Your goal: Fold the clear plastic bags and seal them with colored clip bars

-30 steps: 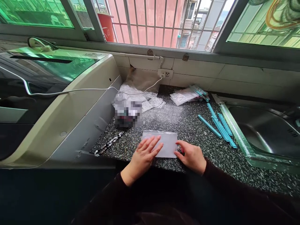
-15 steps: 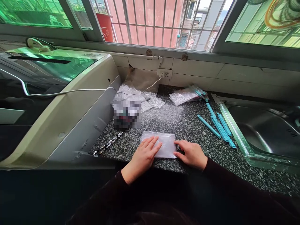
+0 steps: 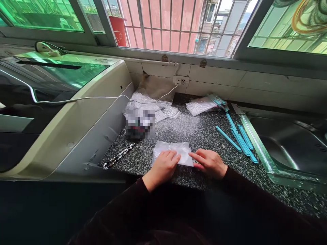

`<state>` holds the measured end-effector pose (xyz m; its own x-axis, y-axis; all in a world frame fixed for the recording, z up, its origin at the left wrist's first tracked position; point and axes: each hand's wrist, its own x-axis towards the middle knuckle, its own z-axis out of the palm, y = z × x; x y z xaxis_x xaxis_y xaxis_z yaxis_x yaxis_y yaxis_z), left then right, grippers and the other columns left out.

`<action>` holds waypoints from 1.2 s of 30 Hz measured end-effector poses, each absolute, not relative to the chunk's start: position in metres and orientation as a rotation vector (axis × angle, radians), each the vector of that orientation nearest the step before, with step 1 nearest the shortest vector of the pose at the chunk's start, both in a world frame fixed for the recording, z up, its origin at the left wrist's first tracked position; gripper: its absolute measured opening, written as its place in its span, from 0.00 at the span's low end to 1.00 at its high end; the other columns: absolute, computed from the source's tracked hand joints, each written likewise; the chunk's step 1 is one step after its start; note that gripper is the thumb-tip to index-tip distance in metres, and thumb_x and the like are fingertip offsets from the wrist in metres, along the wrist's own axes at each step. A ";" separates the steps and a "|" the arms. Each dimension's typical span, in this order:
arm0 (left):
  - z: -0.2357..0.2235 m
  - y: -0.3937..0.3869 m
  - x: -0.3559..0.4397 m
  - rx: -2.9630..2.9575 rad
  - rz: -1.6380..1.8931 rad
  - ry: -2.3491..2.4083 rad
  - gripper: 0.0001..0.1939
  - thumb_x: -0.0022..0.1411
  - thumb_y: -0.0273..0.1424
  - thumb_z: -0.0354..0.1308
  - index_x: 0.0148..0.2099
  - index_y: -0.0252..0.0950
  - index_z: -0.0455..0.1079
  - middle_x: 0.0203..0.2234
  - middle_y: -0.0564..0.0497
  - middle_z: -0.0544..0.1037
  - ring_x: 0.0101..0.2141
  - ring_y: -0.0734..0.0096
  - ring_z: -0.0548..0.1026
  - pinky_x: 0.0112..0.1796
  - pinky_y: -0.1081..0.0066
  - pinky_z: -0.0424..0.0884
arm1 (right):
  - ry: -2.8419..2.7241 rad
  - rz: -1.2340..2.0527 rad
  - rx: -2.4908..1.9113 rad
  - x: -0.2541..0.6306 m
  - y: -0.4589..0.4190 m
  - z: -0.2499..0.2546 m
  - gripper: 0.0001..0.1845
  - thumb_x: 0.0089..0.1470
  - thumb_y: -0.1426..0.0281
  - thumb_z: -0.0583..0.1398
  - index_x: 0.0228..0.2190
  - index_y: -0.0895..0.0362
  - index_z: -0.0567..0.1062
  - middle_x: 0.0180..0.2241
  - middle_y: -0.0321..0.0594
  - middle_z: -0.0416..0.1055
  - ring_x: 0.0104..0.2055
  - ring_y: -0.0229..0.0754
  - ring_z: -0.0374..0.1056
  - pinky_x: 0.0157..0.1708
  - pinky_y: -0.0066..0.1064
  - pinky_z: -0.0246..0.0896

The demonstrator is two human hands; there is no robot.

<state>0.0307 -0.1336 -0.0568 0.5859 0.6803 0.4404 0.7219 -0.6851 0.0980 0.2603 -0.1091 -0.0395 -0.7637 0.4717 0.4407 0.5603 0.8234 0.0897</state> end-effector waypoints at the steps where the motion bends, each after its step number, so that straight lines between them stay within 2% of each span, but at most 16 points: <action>1: -0.056 -0.132 0.030 -2.717 -0.733 -1.196 0.14 0.58 0.23 0.47 0.44 0.31 0.69 0.37 0.40 0.76 0.36 0.60 0.73 0.35 0.61 0.71 | -2.574 -0.269 -0.785 0.258 -0.108 -0.040 0.17 0.56 0.64 0.54 0.44 0.58 0.71 0.29 0.40 0.68 0.27 0.36 0.61 0.26 0.28 0.56; 6: -0.033 -0.129 0.023 -2.931 -1.169 -1.170 0.14 0.60 0.23 0.44 0.43 0.34 0.69 0.37 0.44 0.77 0.38 0.66 0.74 0.39 0.64 0.70 | -2.395 -0.115 -0.839 0.248 -0.098 -0.021 0.10 0.52 0.68 0.56 0.37 0.55 0.75 0.32 0.41 0.67 0.34 0.39 0.61 0.34 0.31 0.59; 9: -0.012 -0.123 0.019 -3.097 -1.421 -1.268 0.13 0.60 0.24 0.46 0.43 0.34 0.69 0.36 0.45 0.77 0.37 0.69 0.73 0.39 0.68 0.70 | -2.354 0.014 -0.837 0.248 -0.092 0.005 0.06 0.51 0.71 0.57 0.28 0.55 0.75 0.28 0.40 0.66 0.33 0.40 0.59 0.33 0.32 0.57; 11: 0.001 -0.115 0.021 -3.140 -1.498 -1.400 0.12 0.57 0.27 0.52 0.45 0.33 0.68 0.38 0.45 0.76 0.38 0.68 0.73 0.40 0.69 0.69 | -2.368 0.106 -0.841 0.250 -0.088 0.024 0.06 0.51 0.72 0.56 0.25 0.56 0.73 0.27 0.40 0.66 0.31 0.39 0.58 0.32 0.31 0.56; 13: 0.011 -0.105 0.028 -3.131 -1.585 -1.531 0.18 0.52 0.31 0.59 0.45 0.33 0.67 0.40 0.44 0.75 0.39 0.66 0.72 0.40 0.67 0.68 | -2.359 0.178 -0.846 0.252 -0.085 0.038 0.06 0.50 0.72 0.57 0.24 0.56 0.71 0.26 0.40 0.66 0.31 0.39 0.58 0.32 0.32 0.55; 15: 0.019 -0.093 0.039 -3.144 -1.749 -1.699 0.17 0.49 0.36 0.62 0.40 0.31 0.70 0.35 0.46 0.75 0.35 0.66 0.72 0.36 0.68 0.68 | -2.271 0.282 -0.858 0.254 -0.084 0.046 0.06 0.50 0.71 0.58 0.23 0.57 0.70 0.27 0.39 0.66 0.32 0.40 0.58 0.33 0.32 0.55; 18: 0.021 -0.076 0.058 -3.145 -2.188 -2.019 0.18 0.50 0.42 0.60 0.31 0.30 0.69 0.23 0.50 0.72 0.25 0.73 0.68 0.27 0.73 0.64 | -1.989 0.574 -0.930 0.259 -0.082 0.045 0.09 0.51 0.65 0.58 0.23 0.57 0.68 0.26 0.38 0.63 0.31 0.39 0.59 0.31 0.31 0.56; 21: 0.014 -0.060 0.072 -3.121 -2.607 -2.099 0.22 0.45 0.44 0.63 0.33 0.29 0.69 0.23 0.51 0.72 0.24 0.75 0.67 0.27 0.74 0.63 | -1.668 0.904 -1.105 0.263 -0.077 0.033 0.15 0.49 0.58 0.58 0.25 0.57 0.66 0.23 0.34 0.61 0.25 0.35 0.57 0.24 0.27 0.54; 24: 0.003 -0.045 0.078 -3.187 -2.614 -2.089 0.24 0.42 0.44 0.65 0.34 0.30 0.68 0.23 0.53 0.71 0.24 0.76 0.65 0.28 0.75 0.61 | -1.504 1.092 -1.232 0.264 -0.071 0.021 0.20 0.43 0.53 0.60 0.24 0.58 0.66 0.20 0.32 0.60 0.22 0.33 0.55 0.21 0.25 0.50; 26: -0.003 -0.035 0.077 -3.115 -2.518 -2.131 0.22 0.43 0.46 0.63 0.29 0.30 0.68 0.19 0.55 0.68 0.23 0.79 0.62 0.25 0.77 0.56 | -1.483 1.141 -1.272 0.263 -0.066 0.015 0.21 0.41 0.53 0.62 0.22 0.58 0.65 0.19 0.32 0.60 0.22 0.32 0.54 0.21 0.25 0.50; 29: -0.013 -0.027 0.075 -2.952 -2.432 -2.216 0.22 0.44 0.48 0.60 0.23 0.30 0.66 0.16 0.57 0.63 0.21 0.80 0.58 0.23 0.77 0.52 | -1.483 1.181 -1.301 0.259 -0.063 0.009 0.21 0.40 0.53 0.62 0.22 0.58 0.65 0.19 0.31 0.60 0.22 0.32 0.55 0.21 0.25 0.51; 36: -0.025 -0.030 0.070 -2.808 -2.350 -2.349 0.22 0.45 0.49 0.59 0.23 0.32 0.65 0.16 0.57 0.62 0.21 0.79 0.57 0.22 0.77 0.53 | -1.506 1.247 -1.345 0.252 -0.061 -0.001 0.21 0.41 0.53 0.61 0.23 0.59 0.69 0.19 0.33 0.63 0.23 0.33 0.57 0.22 0.26 0.53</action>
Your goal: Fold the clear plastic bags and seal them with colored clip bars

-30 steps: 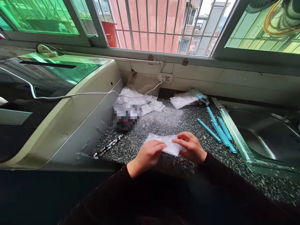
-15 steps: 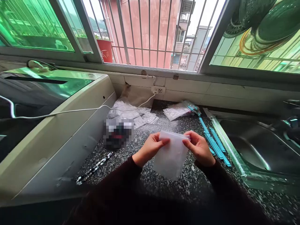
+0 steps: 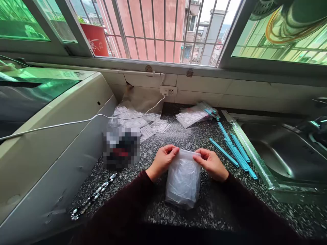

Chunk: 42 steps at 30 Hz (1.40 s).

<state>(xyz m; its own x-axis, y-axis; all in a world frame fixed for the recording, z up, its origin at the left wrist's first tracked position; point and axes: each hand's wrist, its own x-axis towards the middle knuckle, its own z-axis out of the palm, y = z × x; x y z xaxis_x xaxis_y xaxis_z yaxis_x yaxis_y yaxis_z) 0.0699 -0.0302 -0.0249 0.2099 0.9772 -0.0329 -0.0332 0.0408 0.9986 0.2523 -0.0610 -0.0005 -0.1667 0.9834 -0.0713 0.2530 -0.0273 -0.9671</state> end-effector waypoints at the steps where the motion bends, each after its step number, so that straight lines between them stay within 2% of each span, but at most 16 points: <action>1: -0.025 -0.031 0.070 1.251 1.047 1.040 0.22 0.45 0.49 0.59 0.23 0.32 0.65 0.16 0.57 0.62 0.21 0.79 0.58 0.22 0.77 0.53 | -1.498 1.235 -1.353 0.252 -0.061 -0.002 0.21 0.41 0.53 0.61 0.23 0.59 0.69 0.19 0.33 0.62 0.22 0.33 0.56 0.22 0.26 0.53; 5: -0.024 -0.030 0.068 1.223 0.996 0.981 0.24 0.44 0.50 0.60 0.24 0.31 0.67 0.17 0.56 0.65 0.21 0.79 0.60 0.23 0.77 0.55 | -1.455 1.168 -1.350 0.253 -0.060 -0.005 0.20 0.40 0.54 0.62 0.22 0.60 0.70 0.19 0.33 0.62 0.23 0.33 0.56 0.22 0.26 0.53; 9: -0.027 -0.031 0.065 1.147 0.668 0.780 0.26 0.39 0.46 0.66 0.33 0.28 0.72 0.25 0.49 0.74 0.26 0.73 0.69 0.29 0.73 0.63 | -1.369 1.091 -1.326 0.256 -0.058 -0.008 0.19 0.40 0.55 0.63 0.22 0.59 0.70 0.19 0.34 0.63 0.23 0.33 0.56 0.22 0.26 0.54; 12: -0.032 -0.034 0.065 1.083 0.533 0.759 0.25 0.37 0.42 0.69 0.33 0.27 0.74 0.26 0.45 0.76 0.27 0.70 0.71 0.32 0.71 0.65 | -1.326 1.038 -1.333 0.260 -0.056 -0.009 0.19 0.39 0.54 0.63 0.22 0.59 0.71 0.20 0.35 0.64 0.23 0.34 0.57 0.22 0.26 0.55; 19: -0.027 -0.037 0.066 1.064 0.506 0.739 0.24 0.39 0.40 0.69 0.35 0.27 0.74 0.27 0.46 0.76 0.27 0.71 0.70 0.32 0.71 0.64 | -1.401 1.087 -1.348 0.264 -0.054 -0.008 0.19 0.40 0.54 0.61 0.21 0.58 0.69 0.19 0.33 0.61 0.22 0.33 0.54 0.21 0.26 0.52; 22: -0.023 -0.036 0.067 1.099 0.670 0.767 0.23 0.42 0.43 0.66 0.35 0.28 0.73 0.26 0.48 0.75 0.27 0.73 0.68 0.30 0.73 0.63 | -1.447 1.173 -1.345 0.262 -0.056 -0.006 0.18 0.41 0.55 0.61 0.22 0.59 0.69 0.19 0.32 0.61 0.21 0.32 0.54 0.21 0.25 0.51; 26: -0.021 -0.034 0.067 1.191 0.942 0.913 0.21 0.46 0.47 0.60 0.27 0.30 0.69 0.19 0.54 0.68 0.23 0.78 0.62 0.25 0.76 0.56 | -1.533 1.198 -1.358 0.259 -0.057 -0.004 0.17 0.42 0.56 0.61 0.21 0.59 0.68 0.19 0.32 0.60 0.22 0.32 0.54 0.21 0.25 0.50; 29: -0.021 -0.033 0.067 1.231 0.962 0.977 0.21 0.47 0.47 0.59 0.24 0.31 0.67 0.16 0.56 0.63 0.21 0.79 0.58 0.23 0.76 0.53 | -1.625 1.239 -1.370 0.259 -0.058 -0.003 0.18 0.42 0.56 0.61 0.21 0.59 0.68 0.18 0.32 0.60 0.21 0.32 0.55 0.20 0.25 0.50; 33: -0.020 -0.035 0.068 1.308 0.948 0.996 0.21 0.48 0.46 0.58 0.23 0.31 0.65 0.16 0.57 0.61 0.20 0.80 0.56 0.22 0.76 0.52 | -1.699 1.296 -1.372 0.259 -0.058 -0.001 0.18 0.42 0.55 0.60 0.25 0.60 0.71 0.21 0.35 0.65 0.23 0.34 0.58 0.22 0.26 0.53; 37: -0.021 -0.035 0.067 1.314 0.861 0.930 0.22 0.48 0.48 0.58 0.24 0.30 0.67 0.17 0.56 0.63 0.20 0.80 0.58 0.22 0.77 0.54 | -1.742 1.227 -1.381 0.256 -0.060 -0.001 0.18 0.44 0.56 0.60 0.20 0.60 0.70 0.17 0.33 0.61 0.20 0.32 0.54 0.18 0.25 0.48; 42: -0.025 -0.033 0.062 1.213 0.545 0.774 0.25 0.45 0.46 0.62 0.35 0.27 0.71 0.25 0.49 0.73 0.25 0.75 0.67 0.27 0.75 0.61 | -1.624 1.076 -1.370 0.263 -0.057 0.003 0.19 0.45 0.55 0.59 0.19 0.59 0.68 0.17 0.32 0.59 0.20 0.32 0.53 0.19 0.25 0.47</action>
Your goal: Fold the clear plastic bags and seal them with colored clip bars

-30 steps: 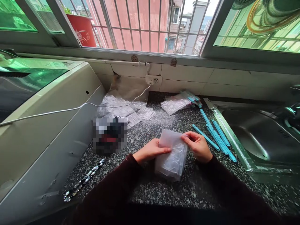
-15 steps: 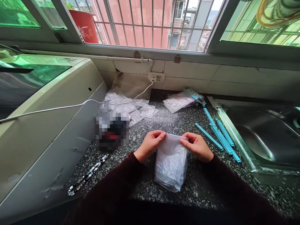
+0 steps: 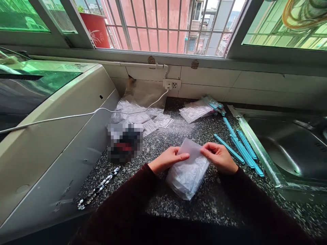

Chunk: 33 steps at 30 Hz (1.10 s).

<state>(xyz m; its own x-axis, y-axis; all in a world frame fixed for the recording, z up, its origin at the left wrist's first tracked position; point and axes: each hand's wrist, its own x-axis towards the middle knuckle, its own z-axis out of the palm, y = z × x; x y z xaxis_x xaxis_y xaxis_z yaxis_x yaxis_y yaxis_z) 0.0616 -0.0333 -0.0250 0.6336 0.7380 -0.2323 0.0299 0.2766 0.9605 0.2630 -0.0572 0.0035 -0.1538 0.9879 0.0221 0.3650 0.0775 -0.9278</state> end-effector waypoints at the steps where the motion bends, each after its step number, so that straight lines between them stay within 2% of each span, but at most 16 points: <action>1: -0.026 -0.033 0.061 1.203 0.486 0.762 0.24 0.44 0.45 0.64 0.35 0.27 0.72 0.25 0.49 0.74 0.25 0.74 0.68 0.28 0.75 0.62 | -1.604 1.058 -1.372 0.266 -0.056 0.005 0.19 0.44 0.55 0.59 0.19 0.59 0.68 0.18 0.32 0.59 0.20 0.32 0.53 0.19 0.25 0.47; 5: -0.029 -0.034 0.058 1.209 0.363 0.771 0.22 0.41 0.41 0.67 0.33 0.27 0.73 0.23 0.49 0.75 0.24 0.74 0.68 0.27 0.74 0.63 | -1.670 1.179 -1.374 0.277 -0.051 0.012 0.21 0.43 0.53 0.60 0.18 0.59 0.67 0.17 0.32 0.59 0.20 0.32 0.53 0.19 0.25 0.47; 9: -0.029 -0.036 0.058 1.277 0.290 0.736 0.17 0.44 0.38 0.65 0.32 0.28 0.72 0.22 0.52 0.73 0.23 0.76 0.67 0.27 0.76 0.62 | -1.732 1.337 -1.357 0.280 -0.049 0.017 0.21 0.40 0.53 0.62 0.24 0.59 0.70 0.21 0.35 0.65 0.23 0.34 0.58 0.22 0.26 0.52; 11: -0.030 -0.037 0.058 1.308 0.259 0.715 0.15 0.46 0.36 0.64 0.31 0.29 0.72 0.21 0.54 0.72 0.22 0.78 0.66 0.26 0.77 0.61 | -1.745 1.325 -1.353 0.278 -0.050 0.017 0.21 0.40 0.52 0.62 0.25 0.59 0.71 0.22 0.35 0.65 0.24 0.34 0.59 0.23 0.26 0.54; 15: -0.028 -0.039 0.059 1.320 0.211 0.681 0.14 0.46 0.36 0.64 0.31 0.30 0.71 0.21 0.55 0.71 0.22 0.78 0.66 0.25 0.77 0.61 | -1.752 1.222 -1.361 0.273 -0.054 0.015 0.22 0.42 0.51 0.60 0.19 0.59 0.70 0.19 0.35 0.63 0.22 0.33 0.56 0.20 0.25 0.52; 20: -0.021 -0.040 0.057 1.401 0.206 0.641 0.15 0.44 0.36 0.65 0.34 0.32 0.71 0.25 0.55 0.73 0.26 0.75 0.68 0.29 0.76 0.64 | -1.638 1.074 -1.381 0.273 -0.057 0.018 0.22 0.43 0.51 0.60 0.19 0.59 0.69 0.17 0.33 0.61 0.19 0.32 0.54 0.17 0.25 0.51; 26: -0.016 -0.040 0.056 1.625 0.048 0.696 0.13 0.47 0.37 0.63 0.26 0.30 0.71 0.18 0.55 0.68 0.23 0.74 0.65 0.24 0.76 0.59 | -1.659 1.059 -1.385 0.277 -0.057 0.023 0.21 0.44 0.52 0.60 0.19 0.59 0.69 0.18 0.34 0.62 0.19 0.32 0.54 0.16 0.24 0.50; 31: -0.016 -0.040 0.057 1.432 0.301 0.583 0.20 0.48 0.39 0.62 0.40 0.33 0.70 0.30 0.52 0.73 0.30 0.72 0.68 0.31 0.75 0.63 | -1.750 1.197 -1.347 0.270 -0.057 0.014 0.21 0.45 0.54 0.59 0.19 0.59 0.69 0.18 0.34 0.62 0.20 0.31 0.55 0.17 0.23 0.50; 33: -0.020 -0.040 0.059 1.401 0.343 0.614 0.21 0.48 0.41 0.62 0.40 0.32 0.70 0.30 0.51 0.73 0.29 0.73 0.68 0.31 0.75 0.63 | -1.763 1.199 -1.348 0.264 -0.057 0.006 0.20 0.46 0.54 0.58 0.19 0.59 0.69 0.18 0.35 0.63 0.20 0.32 0.55 0.17 0.24 0.50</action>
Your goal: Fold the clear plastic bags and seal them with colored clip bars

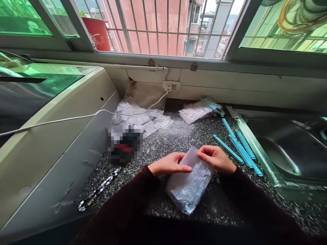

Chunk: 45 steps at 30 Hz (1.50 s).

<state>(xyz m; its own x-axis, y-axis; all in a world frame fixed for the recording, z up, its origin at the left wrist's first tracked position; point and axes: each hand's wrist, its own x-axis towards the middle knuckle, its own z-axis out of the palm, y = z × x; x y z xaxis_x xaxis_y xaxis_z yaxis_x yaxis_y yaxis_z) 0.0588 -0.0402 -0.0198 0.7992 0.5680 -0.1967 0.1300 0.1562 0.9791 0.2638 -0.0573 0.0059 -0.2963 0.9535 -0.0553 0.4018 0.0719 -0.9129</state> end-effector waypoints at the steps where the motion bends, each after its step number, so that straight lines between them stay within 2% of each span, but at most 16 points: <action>1: -0.022 -0.040 0.060 1.393 0.334 0.650 0.21 0.48 0.42 0.62 0.38 0.31 0.70 0.28 0.51 0.73 0.27 0.73 0.68 0.29 0.75 0.62 | -1.772 1.183 -1.354 0.261 -0.057 0.002 0.20 0.46 0.55 0.58 0.19 0.59 0.69 0.18 0.35 0.63 0.20 0.32 0.56 0.18 0.24 0.50; 4: -0.028 -0.041 0.065 1.351 0.333 0.754 0.21 0.46 0.44 0.63 0.32 0.29 0.71 0.22 0.52 0.72 0.24 0.75 0.66 0.27 0.75 0.60 | -1.828 1.101 -1.372 0.257 -0.054 -0.006 0.18 0.47 0.56 0.56 0.20 0.59 0.69 0.18 0.35 0.64 0.20 0.33 0.57 0.20 0.26 0.53; 8: -0.030 -0.040 0.067 1.235 0.494 0.840 0.22 0.42 0.43 0.65 0.31 0.28 0.70 0.21 0.52 0.72 0.23 0.76 0.66 0.26 0.76 0.59 | -1.890 0.849 -1.461 0.281 -0.047 0.004 0.15 0.47 0.58 0.56 0.28 0.58 0.72 0.25 0.39 0.71 0.25 0.38 0.64 0.26 0.29 0.59; 12: -0.027 -0.036 0.064 1.120 0.655 0.889 0.24 0.38 0.41 0.67 0.33 0.28 0.70 0.24 0.50 0.73 0.24 0.75 0.67 0.27 0.75 0.61 | -1.799 0.224 -2.036 0.332 -0.041 0.018 0.12 0.48 0.61 0.56 0.28 0.56 0.74 0.27 0.41 0.74 0.28 0.43 0.67 0.29 0.32 0.58; 17: -0.025 -0.033 0.062 1.084 0.700 0.867 0.26 0.38 0.40 0.68 0.38 0.29 0.70 0.28 0.49 0.75 0.27 0.73 0.70 0.29 0.74 0.64 | -1.645 0.000 -2.568 0.375 -0.031 0.022 0.15 0.49 0.61 0.55 0.34 0.54 0.76 0.31 0.44 0.75 0.35 0.50 0.70 0.27 0.32 0.56; 24: -0.028 -0.031 0.061 1.091 0.691 0.877 0.24 0.40 0.40 0.67 0.37 0.29 0.69 0.28 0.49 0.75 0.27 0.73 0.70 0.29 0.75 0.64 | -1.709 0.097 -2.767 0.390 0.026 0.027 0.16 0.51 0.61 0.54 0.33 0.58 0.77 0.38 0.49 0.75 0.42 0.51 0.69 0.32 0.34 0.59; 30: -0.032 -0.025 0.057 1.113 0.622 0.863 0.22 0.39 0.39 0.67 0.34 0.29 0.69 0.25 0.50 0.74 0.25 0.75 0.69 0.28 0.75 0.62 | -1.661 0.142 -2.764 0.384 0.058 0.012 0.16 0.45 0.60 0.60 0.29 0.61 0.77 0.37 0.53 0.74 0.43 0.54 0.68 0.37 0.38 0.60; 36: -0.032 -0.026 0.059 1.125 0.599 0.878 0.21 0.38 0.38 0.67 0.33 0.29 0.69 0.24 0.51 0.73 0.24 0.75 0.68 0.27 0.75 0.62 | -1.609 0.137 -2.569 0.383 0.062 0.013 0.09 0.43 0.67 0.60 0.24 0.61 0.75 0.34 0.55 0.74 0.41 0.56 0.69 0.37 0.40 0.59; 40: -0.030 -0.027 0.058 1.120 0.593 0.872 0.20 0.38 0.37 0.67 0.32 0.29 0.69 0.24 0.52 0.73 0.24 0.75 0.68 0.27 0.75 0.62 | -1.618 0.193 -2.269 0.372 0.060 0.023 0.12 0.46 0.62 0.57 0.25 0.59 0.73 0.32 0.49 0.74 0.37 0.49 0.69 0.36 0.36 0.60; 45: -0.029 -0.025 0.057 1.123 0.641 0.905 0.20 0.38 0.38 0.67 0.31 0.29 0.69 0.22 0.52 0.73 0.23 0.75 0.68 0.26 0.75 0.61 | -1.688 0.497 -1.876 0.334 0.030 0.020 0.23 0.43 0.50 0.55 0.25 0.60 0.72 0.22 0.38 0.70 0.23 0.36 0.63 0.23 0.28 0.58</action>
<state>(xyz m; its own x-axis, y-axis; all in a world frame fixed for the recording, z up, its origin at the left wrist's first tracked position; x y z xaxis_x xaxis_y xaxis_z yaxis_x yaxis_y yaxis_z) 0.0574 -0.0248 -0.0286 0.5027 0.8171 -0.2822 0.0048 0.3237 0.9461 0.3341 0.0296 0.0197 0.1376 0.9860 0.0939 0.7778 -0.0489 -0.6266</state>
